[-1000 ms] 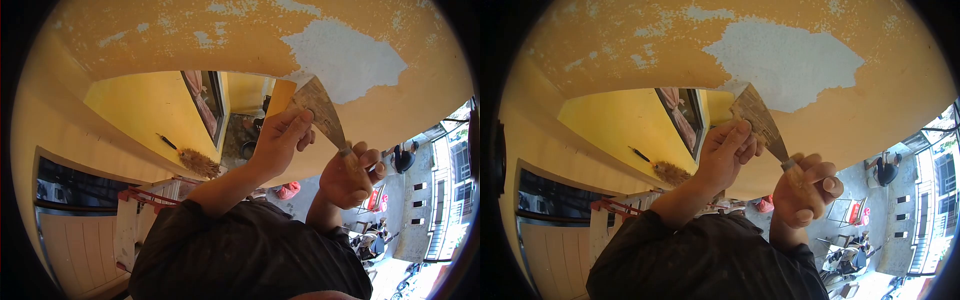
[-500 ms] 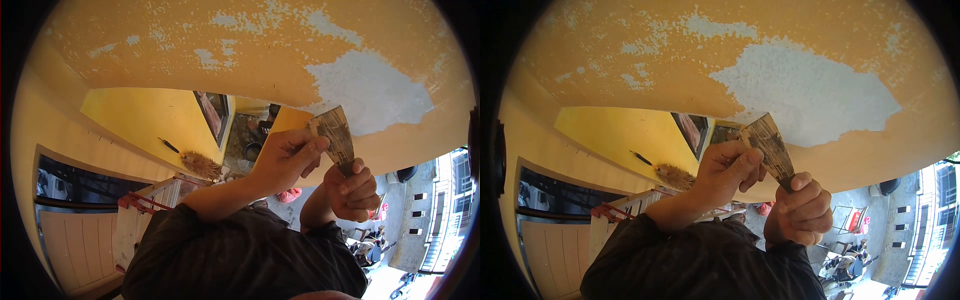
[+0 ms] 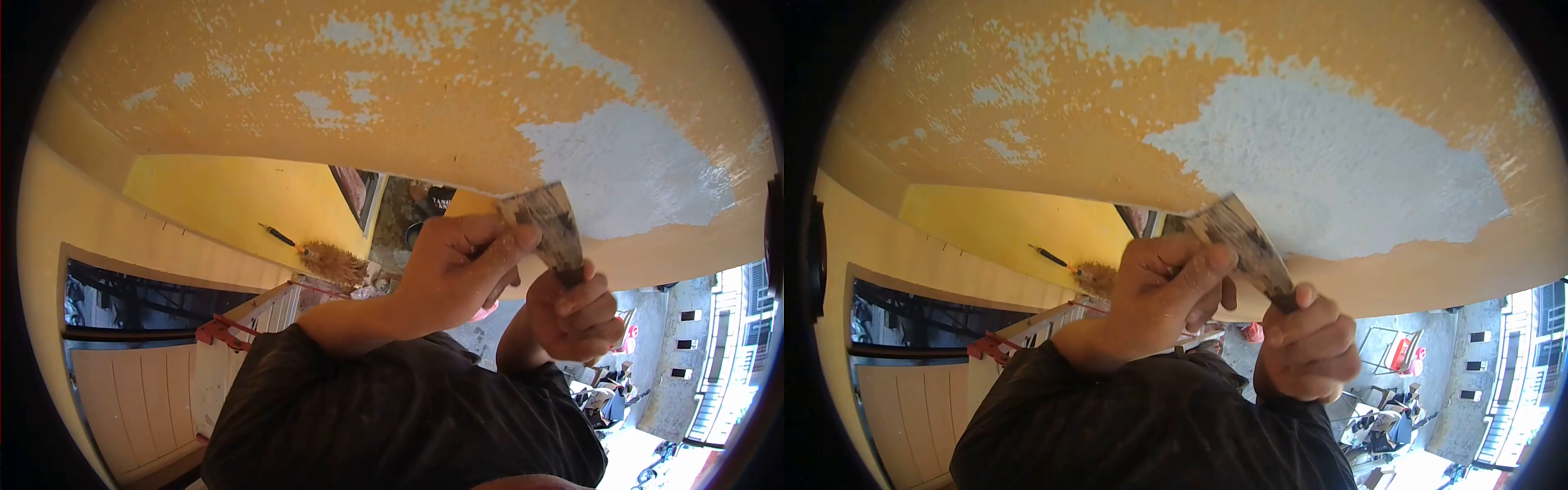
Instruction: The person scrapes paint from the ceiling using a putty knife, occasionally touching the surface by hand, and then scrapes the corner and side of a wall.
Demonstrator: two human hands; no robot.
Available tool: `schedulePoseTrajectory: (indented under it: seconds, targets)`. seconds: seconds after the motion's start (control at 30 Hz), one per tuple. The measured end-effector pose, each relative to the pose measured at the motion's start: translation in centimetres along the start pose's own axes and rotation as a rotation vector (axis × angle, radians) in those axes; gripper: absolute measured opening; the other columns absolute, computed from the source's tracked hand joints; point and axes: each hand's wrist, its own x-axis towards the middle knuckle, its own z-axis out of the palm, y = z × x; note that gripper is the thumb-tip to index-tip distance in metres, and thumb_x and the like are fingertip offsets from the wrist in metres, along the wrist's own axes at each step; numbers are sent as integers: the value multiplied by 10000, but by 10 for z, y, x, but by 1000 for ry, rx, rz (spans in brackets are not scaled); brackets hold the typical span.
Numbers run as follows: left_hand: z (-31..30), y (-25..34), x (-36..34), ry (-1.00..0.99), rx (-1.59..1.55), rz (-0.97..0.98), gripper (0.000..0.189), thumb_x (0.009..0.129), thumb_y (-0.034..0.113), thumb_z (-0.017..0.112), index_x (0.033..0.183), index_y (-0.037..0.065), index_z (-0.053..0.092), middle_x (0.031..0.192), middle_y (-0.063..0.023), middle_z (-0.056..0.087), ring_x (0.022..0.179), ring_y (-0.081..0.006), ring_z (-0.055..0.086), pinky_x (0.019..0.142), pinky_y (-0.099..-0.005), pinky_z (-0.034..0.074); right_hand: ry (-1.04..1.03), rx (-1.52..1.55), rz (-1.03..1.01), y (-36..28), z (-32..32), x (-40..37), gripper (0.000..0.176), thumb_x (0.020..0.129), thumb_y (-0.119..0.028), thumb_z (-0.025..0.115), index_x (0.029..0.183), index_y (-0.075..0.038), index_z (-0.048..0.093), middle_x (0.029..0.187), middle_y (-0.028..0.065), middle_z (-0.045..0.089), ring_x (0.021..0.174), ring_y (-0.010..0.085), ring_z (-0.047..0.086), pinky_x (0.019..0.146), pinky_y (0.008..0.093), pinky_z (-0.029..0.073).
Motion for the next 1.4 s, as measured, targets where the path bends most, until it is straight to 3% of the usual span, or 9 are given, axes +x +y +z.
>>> schedulePoseTrajectory:
  seconds: [0.17,0.43,0.47,0.57,0.73,0.83,0.9,1.1,1.4]
  targets:
    - [-4,7,-1,25,-53,38,365,947,198,524,628,21,501,447,20,417,399,-45,382,505,-248,419,233,-188,-29,8,28,15,335,848,-144,548,587,-156,339,557,-32,361,523,113,440,797,320,452]
    - [-6,1,0,29,34,37,365,954,208,509,655,0,526,463,17,423,401,-40,378,443,-216,365,214,-192,46,6,17,7,310,870,-128,546,620,-125,364,583,-7,411,593,134,484,852,364,453]
    - [-6,1,0,71,-6,81,369,957,209,502,650,4,522,464,18,420,399,-43,379,454,-219,380,-27,-77,78,9,3,6,237,939,-253,452,733,-150,395,658,3,409,734,179,482,1051,444,295]
    - [-8,-6,1,26,-32,201,380,958,220,498,641,11,513,464,19,415,398,-49,385,488,-228,411,128,-68,33,6,13,3,302,858,-129,608,631,-98,410,633,39,479,679,232,586,965,471,420]
    - [-11,-3,-11,15,72,133,371,943,230,530,652,1,532,467,14,429,410,-55,407,503,-230,418,-209,4,-4,-21,-7,-5,237,767,-306,739,761,-111,603,1017,180,574,1060,377,561,1009,514,370]
    - [-13,-12,-12,2,135,120,358,936,230,546,672,-12,555,475,8,447,418,-58,417,477,-221,394,-153,48,589,-62,-9,23,481,698,-381,788,1027,-60,646,1319,307,393,1156,425,490,927,526,436]
    - [-7,-17,-10,-12,170,101,351,933,229,551,683,-18,566,480,4,458,421,-60,420,464,-217,380,-322,-490,696,-76,3,50,560,694,-246,806,1169,-48,584,1328,290,375,1089,413,540,850,477,498]
    - [13,-34,0,13,61,268,329,945,208,530,736,-36,598,525,1,482,457,-54,421,450,-220,357,-631,-1357,738,-65,34,79,562,746,-37,699,1277,-73,516,1136,177,511,927,283,615,703,329,547]
    - [7,-27,4,25,183,295,215,905,190,586,913,-10,666,587,-54,582,527,-58,524,491,-211,400,-948,-1585,254,-48,15,88,638,655,53,654,1262,-115,556,737,63,465,593,168,533,504,311,480]
